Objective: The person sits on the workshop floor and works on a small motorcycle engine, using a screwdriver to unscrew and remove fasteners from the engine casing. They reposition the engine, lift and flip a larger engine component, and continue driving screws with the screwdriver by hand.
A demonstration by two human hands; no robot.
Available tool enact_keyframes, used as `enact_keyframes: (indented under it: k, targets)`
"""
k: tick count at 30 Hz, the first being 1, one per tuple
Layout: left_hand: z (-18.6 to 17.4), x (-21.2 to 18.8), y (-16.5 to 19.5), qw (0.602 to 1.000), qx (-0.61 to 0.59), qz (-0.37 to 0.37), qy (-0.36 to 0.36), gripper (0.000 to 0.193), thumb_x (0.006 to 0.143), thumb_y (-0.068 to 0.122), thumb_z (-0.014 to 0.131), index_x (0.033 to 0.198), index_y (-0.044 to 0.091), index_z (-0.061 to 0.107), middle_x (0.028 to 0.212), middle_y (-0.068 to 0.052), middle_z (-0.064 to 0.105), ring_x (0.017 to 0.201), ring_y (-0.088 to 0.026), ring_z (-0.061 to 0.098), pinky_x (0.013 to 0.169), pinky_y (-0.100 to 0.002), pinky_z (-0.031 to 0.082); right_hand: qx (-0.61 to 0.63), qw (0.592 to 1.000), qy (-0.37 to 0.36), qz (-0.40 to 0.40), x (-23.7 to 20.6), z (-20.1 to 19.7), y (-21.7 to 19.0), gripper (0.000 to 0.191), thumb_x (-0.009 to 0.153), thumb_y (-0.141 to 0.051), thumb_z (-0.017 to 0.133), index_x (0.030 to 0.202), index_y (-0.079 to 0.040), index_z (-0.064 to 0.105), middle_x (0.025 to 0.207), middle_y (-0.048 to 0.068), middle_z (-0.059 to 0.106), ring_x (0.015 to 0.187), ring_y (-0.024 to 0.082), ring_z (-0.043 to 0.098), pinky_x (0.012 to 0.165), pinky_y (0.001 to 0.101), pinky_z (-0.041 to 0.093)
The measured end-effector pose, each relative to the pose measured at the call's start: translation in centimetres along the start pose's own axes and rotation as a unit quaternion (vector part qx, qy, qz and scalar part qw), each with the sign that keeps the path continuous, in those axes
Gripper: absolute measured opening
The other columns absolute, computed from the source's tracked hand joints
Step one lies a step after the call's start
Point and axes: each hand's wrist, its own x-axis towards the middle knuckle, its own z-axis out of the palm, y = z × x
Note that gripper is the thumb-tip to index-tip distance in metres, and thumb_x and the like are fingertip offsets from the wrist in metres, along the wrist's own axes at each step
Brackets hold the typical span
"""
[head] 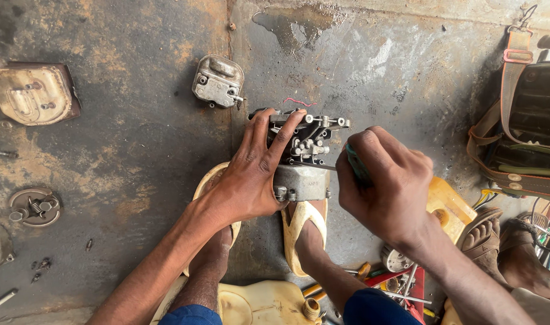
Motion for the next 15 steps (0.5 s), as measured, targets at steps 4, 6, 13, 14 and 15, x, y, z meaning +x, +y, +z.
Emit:
enact_keyframes:
  k: [4, 6, 13, 14, 15]
  targets:
    - [0.1, -0.3, -0.1, 1.000, -0.007, 0.012, 0.011, 0.127, 0.064, 0.024, 0.093, 0.161, 0.022, 0.012, 0.151, -0.033, 0.022, 0.143, -0.060, 0.026, 0.113, -0.068, 0.033, 0.000, 1.000, -0.013, -0.026, 0.0, -0.1, 0.5, 0.016, 0.086, 0.000, 0.073, 0.091, -0.006, 0.059, 0.081, 0.009, 0.058, 0.064, 0.029, 0.061, 0.058, 0.0393, 0.049]
    - [0.2, -0.3, -0.3, 1.000, -0.009, 0.001, -0.005, 0.128, 0.063, 0.024, 0.093, 0.161, 0.022, 0.011, 0.152, -0.033, 0.021, 0.143, -0.060, 0.025, 0.111, -0.069, 0.034, -0.001, 0.999, -0.020, -0.032, 0.0, -0.1, 0.8, 0.015, 0.087, 0.000, 0.073, 0.091, -0.006, 0.059, 0.079, 0.009, 0.056, 0.062, 0.027, 0.060, 0.057, 0.0386, 0.049]
    - [0.0, -0.2, -0.4, 0.999, 0.000, 0.031, 0.009, 0.131, 0.061, 0.026, 0.094, 0.162, 0.020, 0.010, 0.147, -0.031, 0.026, 0.141, -0.058, 0.030, 0.111, -0.068, 0.038, 0.001, 0.997, -0.034, -0.071, 0.5, -0.3, 1.9, 0.017, 0.085, 0.000, 0.074, 0.091, -0.006, 0.060, 0.079, 0.009, 0.055, 0.061, 0.027, 0.058, 0.057, 0.0391, 0.048]
    - [-0.1, -0.2, -0.4, 0.999, 0.001, 0.035, 0.012, 0.131, 0.061, 0.026, 0.094, 0.162, 0.020, 0.010, 0.147, -0.030, 0.026, 0.140, -0.057, 0.031, 0.111, -0.068, 0.038, 0.005, 0.996, -0.038, -0.077, 0.6, -0.4, 2.1, 0.017, 0.086, 0.001, 0.074, 0.091, -0.007, 0.060, 0.078, 0.008, 0.054, 0.061, 0.027, 0.058, 0.056, 0.0391, 0.047]
    - [-0.1, -0.2, -0.4, 0.999, 0.002, 0.039, 0.014, 0.131, 0.062, 0.027, 0.094, 0.162, 0.020, 0.010, 0.147, -0.030, 0.026, 0.140, -0.057, 0.031, 0.111, -0.068, 0.038, 0.009, 0.996, -0.041, -0.083, 0.7, -0.4, 2.3, 0.017, 0.086, 0.002, 0.074, 0.091, -0.007, 0.060, 0.078, 0.008, 0.054, 0.060, 0.026, 0.057, 0.056, 0.0390, 0.047]
